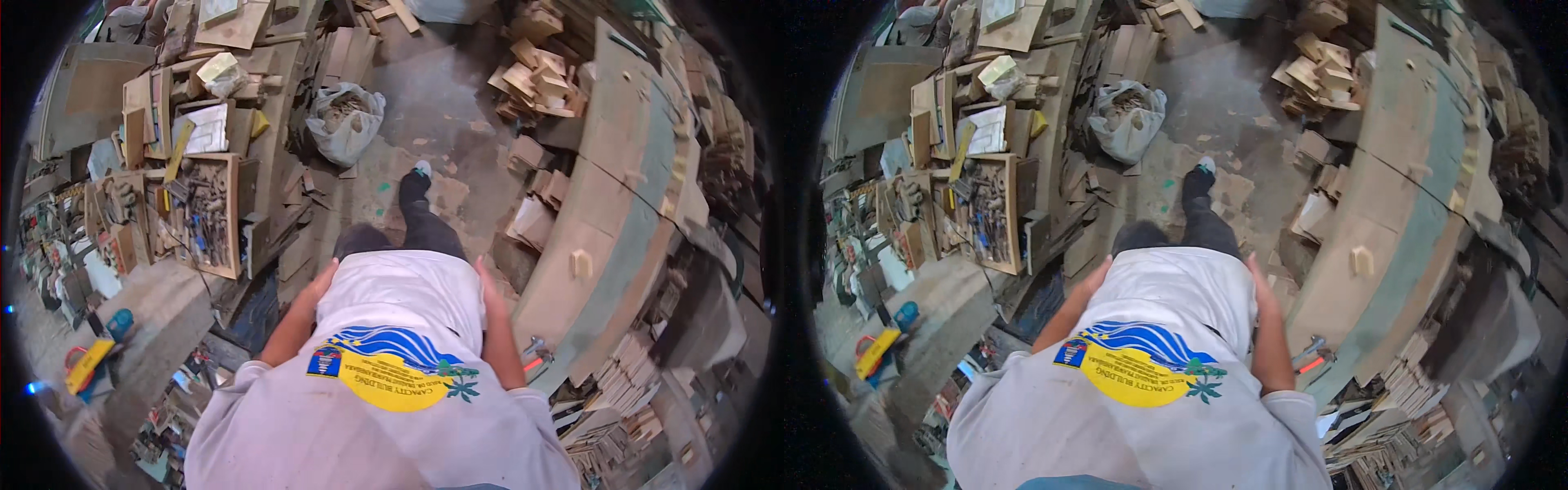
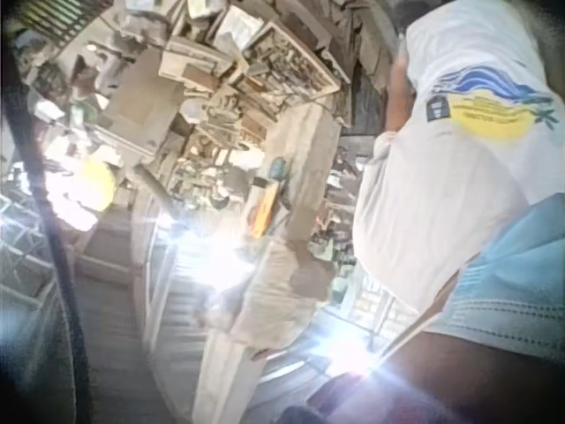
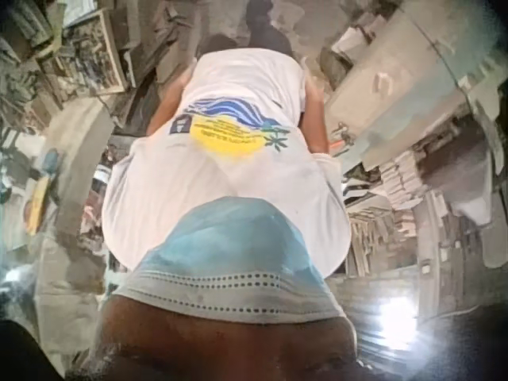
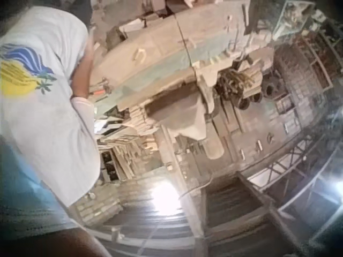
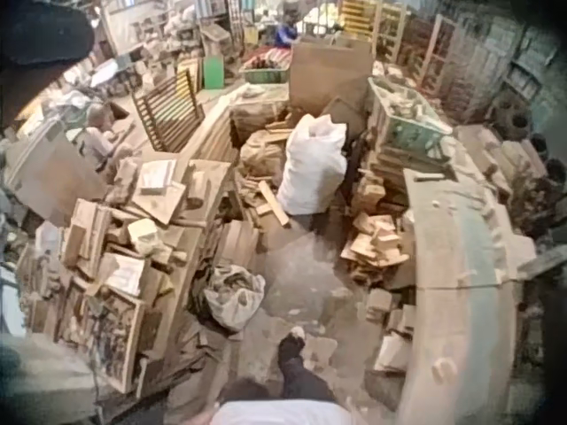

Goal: The person picks up small wooden blocks and applies glue to their edges, then joins them together on a workbench. The person repeatedly aligns and presses the blocks to form a small glued assembly.

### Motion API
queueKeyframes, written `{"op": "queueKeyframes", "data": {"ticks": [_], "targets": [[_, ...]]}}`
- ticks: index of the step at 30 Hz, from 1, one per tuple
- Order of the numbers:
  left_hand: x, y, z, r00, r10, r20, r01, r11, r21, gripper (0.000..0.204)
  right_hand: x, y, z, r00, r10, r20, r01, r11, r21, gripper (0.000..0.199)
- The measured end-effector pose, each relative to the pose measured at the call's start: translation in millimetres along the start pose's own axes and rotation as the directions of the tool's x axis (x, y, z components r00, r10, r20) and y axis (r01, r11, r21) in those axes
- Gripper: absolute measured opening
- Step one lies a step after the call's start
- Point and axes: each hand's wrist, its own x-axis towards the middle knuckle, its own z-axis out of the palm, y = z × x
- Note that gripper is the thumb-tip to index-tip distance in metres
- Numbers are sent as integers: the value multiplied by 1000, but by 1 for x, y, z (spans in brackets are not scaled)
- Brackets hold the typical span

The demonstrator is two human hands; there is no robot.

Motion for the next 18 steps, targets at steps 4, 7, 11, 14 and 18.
{"op": "queueKeyframes", "data": {"ticks": [4,7,11,14,18], "targets": [[-16,43,9,946,-259,195,321,839,-439,76,42,-153,-6,933,-324,-156,338,938,73,51],[-5,86,26,902,-295,315,429,693,-580,76,16,-254,45,887,-422,-186,434,901,26,47],[38,146,33,836,-283,470,543,552,-632,77,46,-276,66,859,-504,-92,458,836,-304,41],[84,199,13,725,-350,594,687,443,-577,77,66,-266,84,910,-401,-105,289,795,-534,50],[169,237,-3,659,-502,560,661,742,-113,89,85,-245,108,969,-248,-13,75,343,-936,67]]}}
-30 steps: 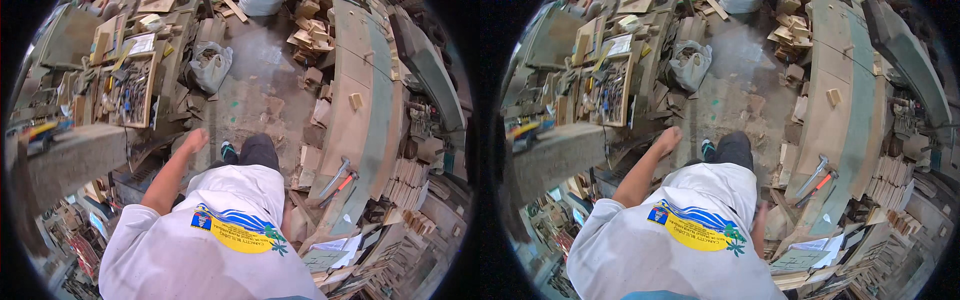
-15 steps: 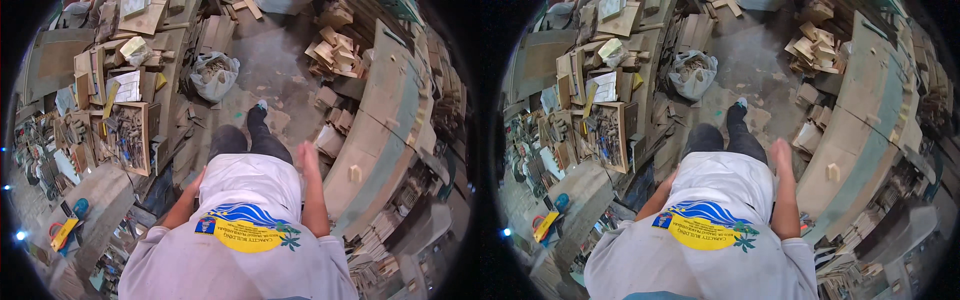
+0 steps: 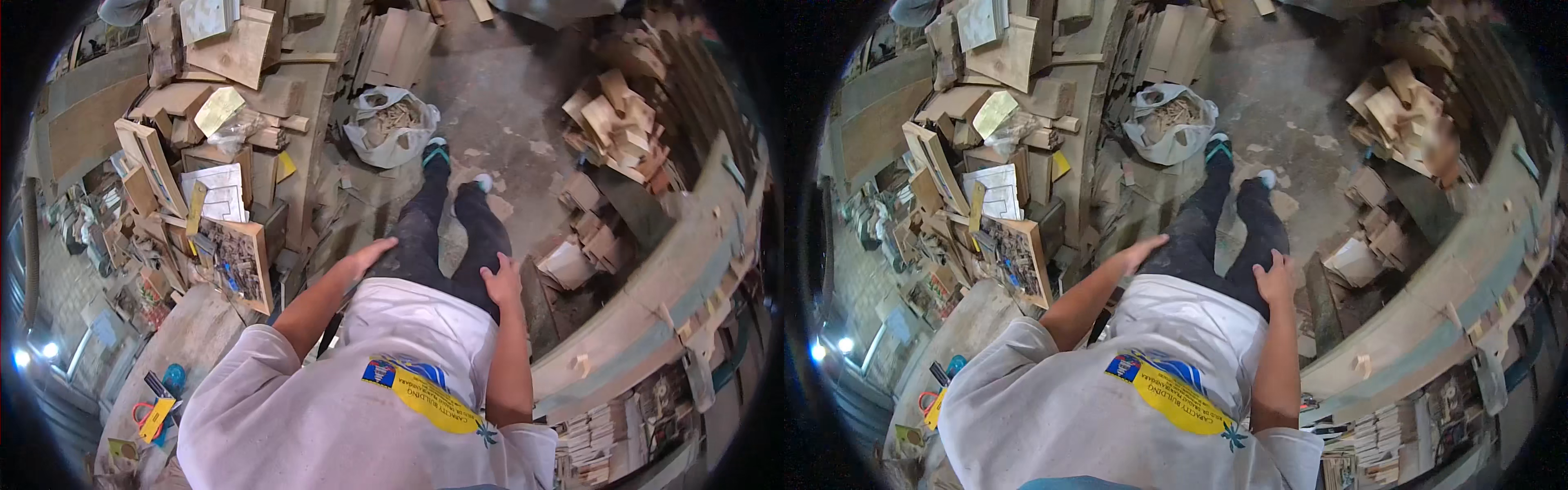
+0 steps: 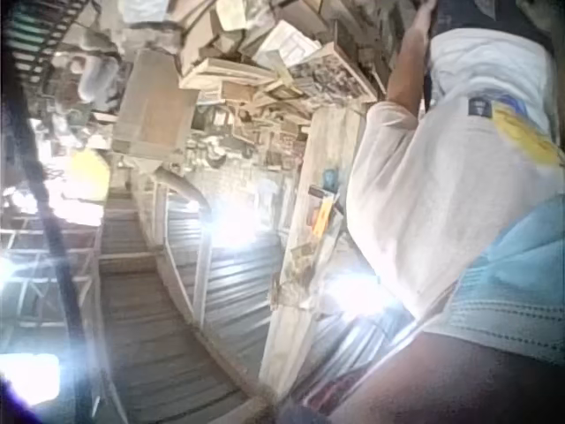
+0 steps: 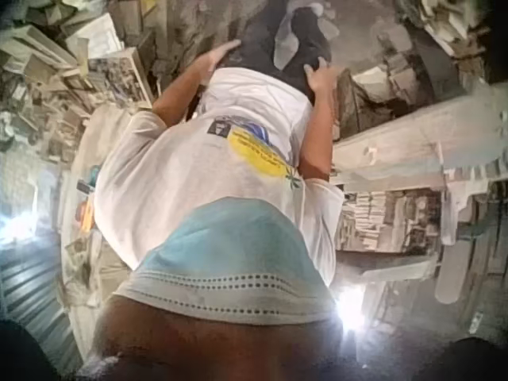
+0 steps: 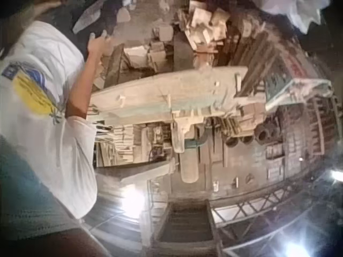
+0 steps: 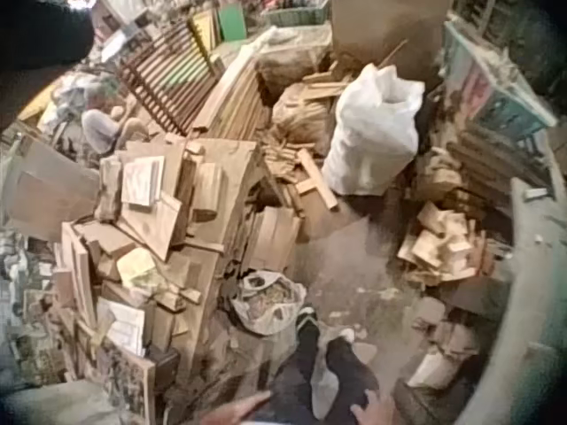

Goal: The person picks up small wooden blocks and applies glue to their edges, then joins them together on a workbench. The person repeatedly aligns and presses the blocks to form a small glued assembly.

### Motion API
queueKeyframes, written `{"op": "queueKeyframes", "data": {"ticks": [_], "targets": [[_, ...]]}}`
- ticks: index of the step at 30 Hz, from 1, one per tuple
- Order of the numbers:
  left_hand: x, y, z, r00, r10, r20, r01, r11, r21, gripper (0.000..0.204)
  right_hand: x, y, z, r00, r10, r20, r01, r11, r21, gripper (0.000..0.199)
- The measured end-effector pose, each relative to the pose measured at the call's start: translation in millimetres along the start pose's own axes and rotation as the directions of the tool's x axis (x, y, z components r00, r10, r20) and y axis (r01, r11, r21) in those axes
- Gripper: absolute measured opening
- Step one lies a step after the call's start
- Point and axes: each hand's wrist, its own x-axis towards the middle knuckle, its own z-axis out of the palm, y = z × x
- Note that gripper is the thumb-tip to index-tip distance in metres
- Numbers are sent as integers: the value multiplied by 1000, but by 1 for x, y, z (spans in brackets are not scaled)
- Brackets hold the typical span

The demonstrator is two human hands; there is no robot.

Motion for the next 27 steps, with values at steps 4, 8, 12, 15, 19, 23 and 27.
{"op": "queueKeyframes", "data": {"ticks": [4,8,12,15,19,23,27], "targets": [[45,50,44,927,181,-327,187,533,825,95,30,-18,2,971,52,234,-50,999,-14,80],[115,93,41,840,446,-309,75,469,880,68,70,-26,21,906,165,389,-103,979,-176,90],[163,207,26,590,767,-251,-202,442,874,36,111,-18,32,918,64,390,59,954,-294,80],[205,303,-10,378,888,-261,-189,350,918,32,127,12,41,964,8,267,21,994,-108,62],[223,409,-82,46,933,-358,88,353,932,23,123,31,43,988,-76,136,86,994,-65,51],[192,466,-141,-323,876,-359,285,452,846,21,129,28,39,991,-45,129,49,998,-30,46],[174,480,-162,-211,838,-503,444,540,715,21,132,22,31,993,-38,110,42,999,-30,43]]}}
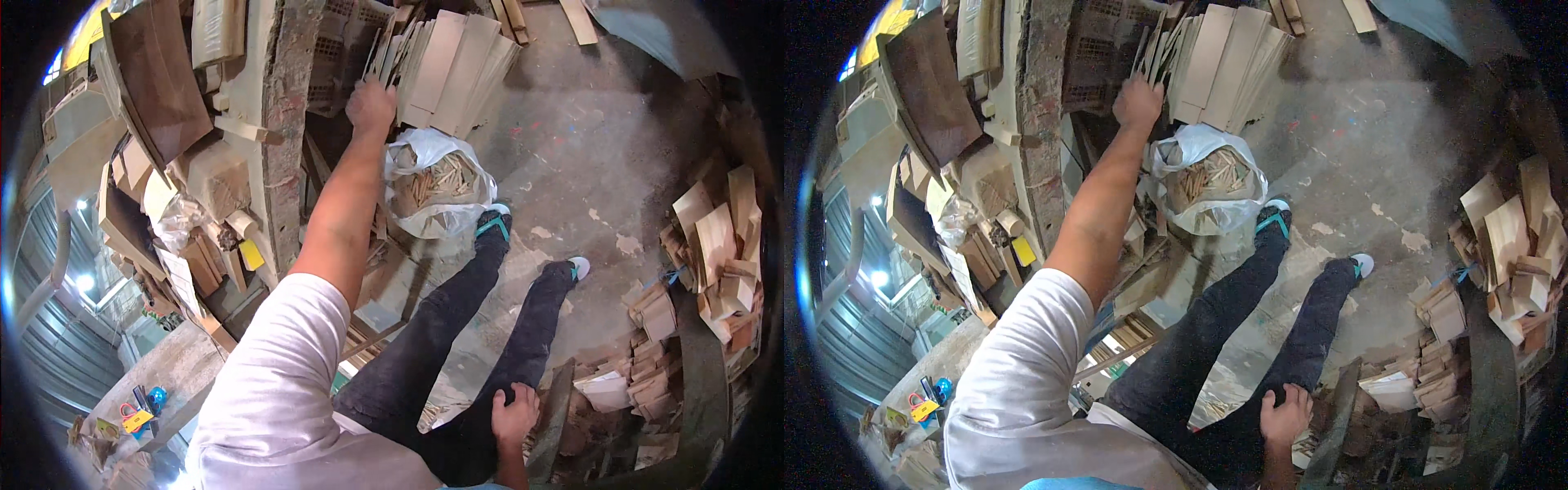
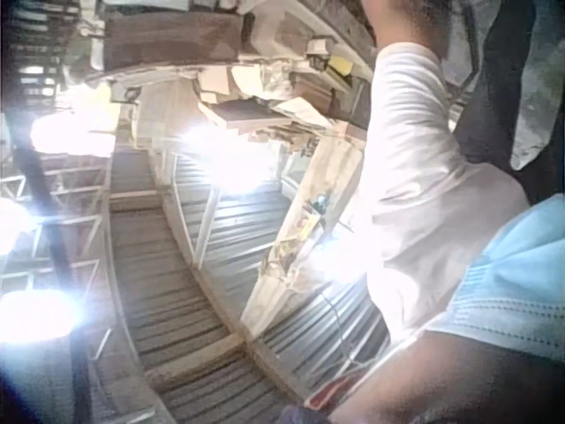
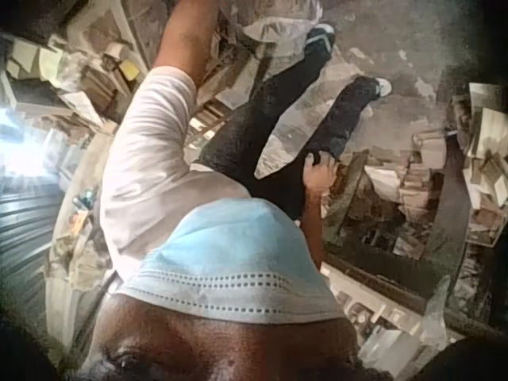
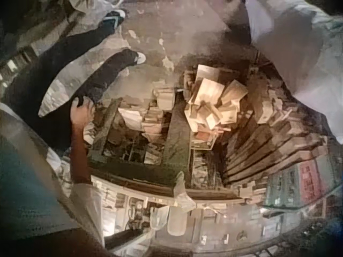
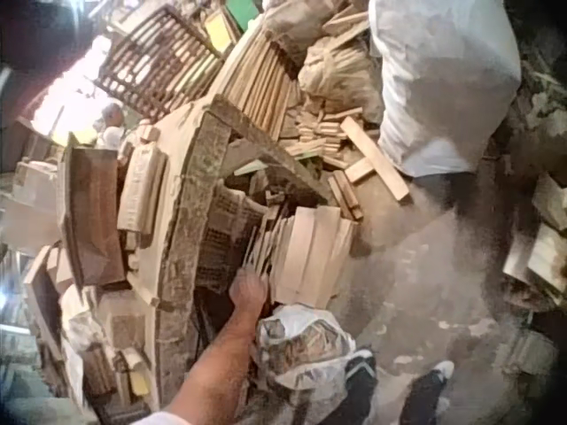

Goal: The person picks up small wooden blocks and applies glue to their edges, then joins them together on a workbench. The person repeatedly aligns and presses the blocks to form a small glued assembly.

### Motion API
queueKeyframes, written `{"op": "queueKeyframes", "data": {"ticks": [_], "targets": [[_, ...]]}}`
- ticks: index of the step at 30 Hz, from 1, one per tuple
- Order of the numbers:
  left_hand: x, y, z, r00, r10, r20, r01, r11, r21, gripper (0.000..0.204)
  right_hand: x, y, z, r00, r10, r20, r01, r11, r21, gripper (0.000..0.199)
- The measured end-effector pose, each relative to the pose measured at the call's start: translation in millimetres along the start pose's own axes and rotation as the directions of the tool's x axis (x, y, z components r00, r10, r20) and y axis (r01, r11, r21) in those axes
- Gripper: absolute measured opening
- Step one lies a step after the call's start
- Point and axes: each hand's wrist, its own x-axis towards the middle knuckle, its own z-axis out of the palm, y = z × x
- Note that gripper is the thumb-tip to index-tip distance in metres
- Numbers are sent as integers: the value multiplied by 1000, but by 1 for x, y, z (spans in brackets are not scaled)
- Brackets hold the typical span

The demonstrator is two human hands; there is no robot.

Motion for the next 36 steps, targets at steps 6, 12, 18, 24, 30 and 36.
{"op": "queueKeyframes", "data": {"ticks": [6,12,18,24,30,36], "targets": [[-21,-14,-17,990,138,-21,-139,989,-50,17,2,-2,-12,999,34,-33,-33,999,6,42],[-104,-15,-110,974,117,-195,-218,721,-658,24,9,-18,-21,996,70,-53,-67,997,46,44],[-226,2,-226,850,255,461,389,286,-876,35,29,-98,-77,953,-147,-264,301,405,863,61],[-308,35,-373,650,544,530,121,615,-779,50,-52,-177,-193,880,-124,-458,471,346,811,54],[-348,63,-468,24,977,-210,-744,-123,-657,87,-142,-155,-186,835,-55,-547,527,-202,825,37],[-302,80,-449,320,947,-29,-755,236,-612,72,-259,-111,-172,894,-35,-447,441,-120,890,37]]}}
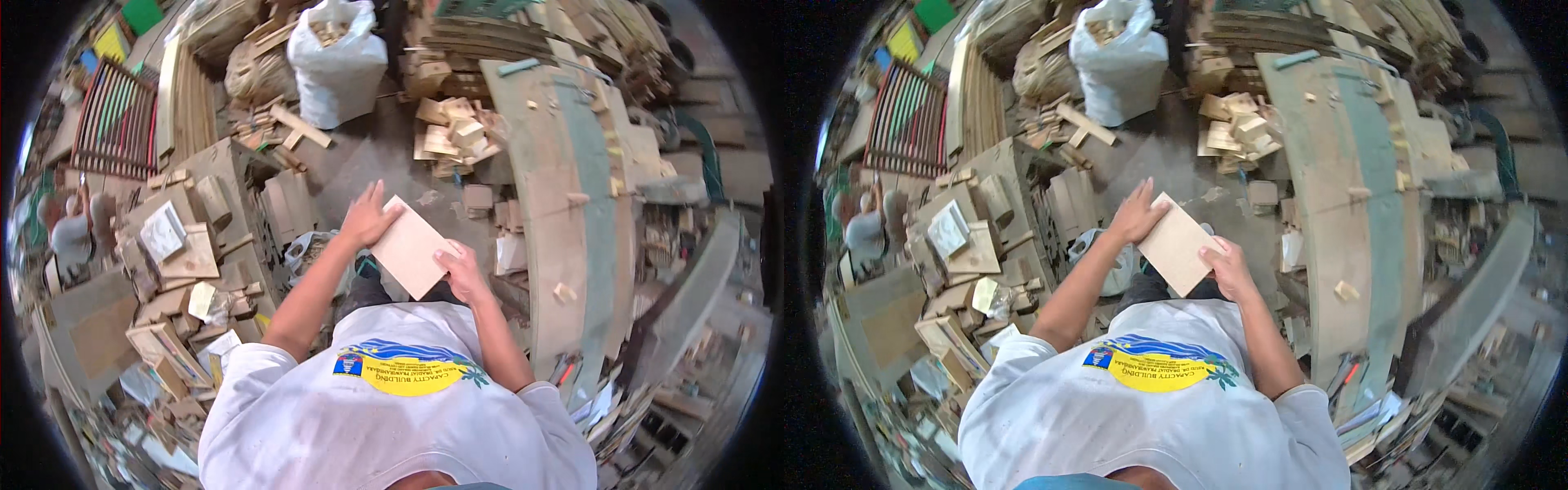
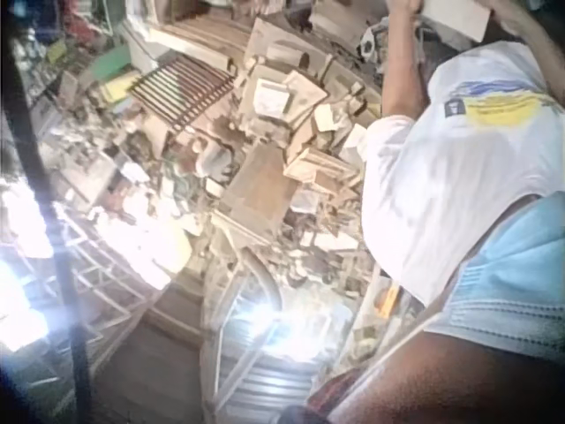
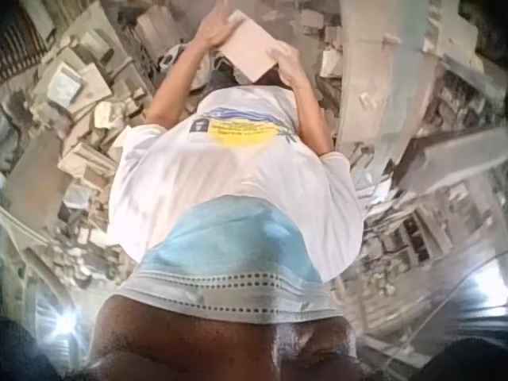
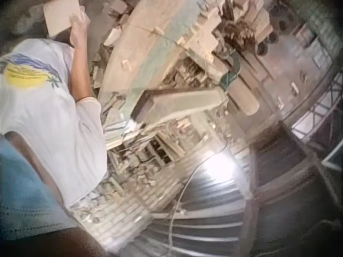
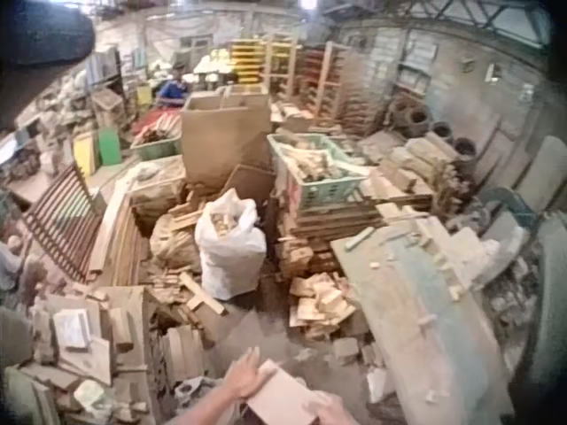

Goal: The person picks up small wooden blocks and applies glue to their edges, then joins them together on a workbench. The person repeatedly aligns and presses the blocks to form a small glued assembly.

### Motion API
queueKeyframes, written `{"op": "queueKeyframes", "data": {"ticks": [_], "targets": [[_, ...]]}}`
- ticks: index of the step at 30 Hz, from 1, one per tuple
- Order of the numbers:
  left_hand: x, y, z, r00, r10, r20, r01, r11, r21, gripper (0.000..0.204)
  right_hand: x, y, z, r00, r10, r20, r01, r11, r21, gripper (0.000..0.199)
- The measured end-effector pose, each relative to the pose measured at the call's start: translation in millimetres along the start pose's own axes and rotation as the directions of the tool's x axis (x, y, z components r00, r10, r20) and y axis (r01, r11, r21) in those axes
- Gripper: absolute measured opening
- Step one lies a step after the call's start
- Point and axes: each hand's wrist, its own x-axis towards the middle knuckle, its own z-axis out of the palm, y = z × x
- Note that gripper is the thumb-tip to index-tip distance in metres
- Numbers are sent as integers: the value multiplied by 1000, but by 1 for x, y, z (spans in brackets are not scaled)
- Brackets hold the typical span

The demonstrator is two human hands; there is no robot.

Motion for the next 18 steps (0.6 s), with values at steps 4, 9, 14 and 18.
{"op": "queueKeyframes", "data": {"ticks": [4,9,14,18], "targets": [[-8,32,1,773,177,609,438,545,-715,47,-31,23,-38,894,-348,-283,193,868,-458,44],[-53,108,46,841,234,487,314,522,-793,36,-45,25,-4,634,-760,-140,274,390,-879,64],[-104,177,57,737,229,635,386,629,-675,37,-134,39,-23,581,-791,-194,-78,182,-980,75],[-135,212,82,690,272,671,341,696,-632,40,-200,105,-85,308,-731,-609,-332,518,-789,76]]}}
